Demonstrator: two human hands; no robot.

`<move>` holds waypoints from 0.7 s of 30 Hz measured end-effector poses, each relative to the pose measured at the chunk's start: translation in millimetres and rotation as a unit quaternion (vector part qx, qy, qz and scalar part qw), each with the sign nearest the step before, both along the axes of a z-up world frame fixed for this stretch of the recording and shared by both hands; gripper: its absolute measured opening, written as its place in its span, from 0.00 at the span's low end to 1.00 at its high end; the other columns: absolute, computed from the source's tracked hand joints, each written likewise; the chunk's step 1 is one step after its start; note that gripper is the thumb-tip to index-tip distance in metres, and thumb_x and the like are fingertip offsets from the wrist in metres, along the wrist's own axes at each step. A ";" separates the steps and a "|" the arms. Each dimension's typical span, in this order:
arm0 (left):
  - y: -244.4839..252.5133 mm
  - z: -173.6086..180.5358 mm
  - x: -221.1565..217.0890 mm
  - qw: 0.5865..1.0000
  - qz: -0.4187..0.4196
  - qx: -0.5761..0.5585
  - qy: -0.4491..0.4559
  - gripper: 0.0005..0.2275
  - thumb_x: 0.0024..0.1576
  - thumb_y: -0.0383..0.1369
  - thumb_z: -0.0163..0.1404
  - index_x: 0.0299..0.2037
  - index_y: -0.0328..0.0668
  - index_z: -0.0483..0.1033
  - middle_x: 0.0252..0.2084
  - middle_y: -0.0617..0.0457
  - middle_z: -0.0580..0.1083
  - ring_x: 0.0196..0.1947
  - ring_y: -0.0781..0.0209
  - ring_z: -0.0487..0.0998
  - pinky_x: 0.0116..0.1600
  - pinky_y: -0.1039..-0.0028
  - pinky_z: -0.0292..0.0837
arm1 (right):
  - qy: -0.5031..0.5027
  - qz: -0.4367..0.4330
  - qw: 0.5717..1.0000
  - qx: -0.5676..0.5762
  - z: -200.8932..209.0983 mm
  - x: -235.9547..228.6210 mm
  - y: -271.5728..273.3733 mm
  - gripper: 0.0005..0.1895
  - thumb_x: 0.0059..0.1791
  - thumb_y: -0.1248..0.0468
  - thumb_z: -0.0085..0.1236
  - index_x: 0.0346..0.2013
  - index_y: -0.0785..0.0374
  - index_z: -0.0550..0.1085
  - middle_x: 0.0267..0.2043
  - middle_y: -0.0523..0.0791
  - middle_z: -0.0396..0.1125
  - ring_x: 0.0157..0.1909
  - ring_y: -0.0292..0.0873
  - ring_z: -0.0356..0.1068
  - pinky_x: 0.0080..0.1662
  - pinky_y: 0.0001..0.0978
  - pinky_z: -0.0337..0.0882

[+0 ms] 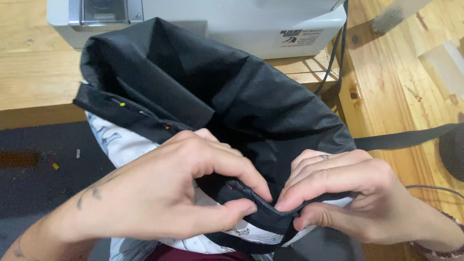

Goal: Aligning the edges of a fabric lining and outer shell and securing them with sewing pins in preparation for stitching.

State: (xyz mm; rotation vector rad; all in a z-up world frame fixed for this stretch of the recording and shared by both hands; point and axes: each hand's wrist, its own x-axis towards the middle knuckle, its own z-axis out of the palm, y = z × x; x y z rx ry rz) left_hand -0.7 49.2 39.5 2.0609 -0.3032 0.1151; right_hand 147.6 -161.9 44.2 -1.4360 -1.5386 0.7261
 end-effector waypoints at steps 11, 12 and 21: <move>5.9 -16.8 7.8 0.965 -0.119 -0.202 0.115 0.06 0.55 0.32 0.54 0.40 0.44 0.82 0.30 0.64 0.78 0.31 0.79 0.73 0.42 0.85 0.71 | -0.030 0.009 0.999 0.005 -2.3 -5.1 3.1 0.09 0.43 0.61 0.63 0.33 0.63 0.79 0.26 0.40 0.77 0.29 0.37 0.79 0.40 0.31 0.74; 5.5 -18.4 8.4 0.965 -0.119 -0.204 0.115 0.06 0.55 0.32 0.54 0.40 0.44 0.82 0.30 0.64 0.78 0.31 0.79 0.73 0.42 0.85 0.71 | -0.030 0.010 0.999 0.003 -3.0 -4.7 3.7 0.09 0.43 0.61 0.63 0.33 0.63 0.79 0.26 0.40 0.77 0.29 0.37 0.79 0.40 0.31 0.74; 4.5 -30.1 10.5 0.957 -0.129 -0.240 0.098 0.08 0.55 0.32 0.56 0.42 0.42 0.83 0.37 0.55 0.84 0.36 0.78 0.78 0.45 0.86 0.75 | -0.038 0.007 0.999 0.014 -7.2 -5.2 7.6 0.09 0.39 0.60 0.66 0.28 0.62 0.79 0.23 0.39 0.76 0.25 0.35 0.79 0.38 0.29 0.75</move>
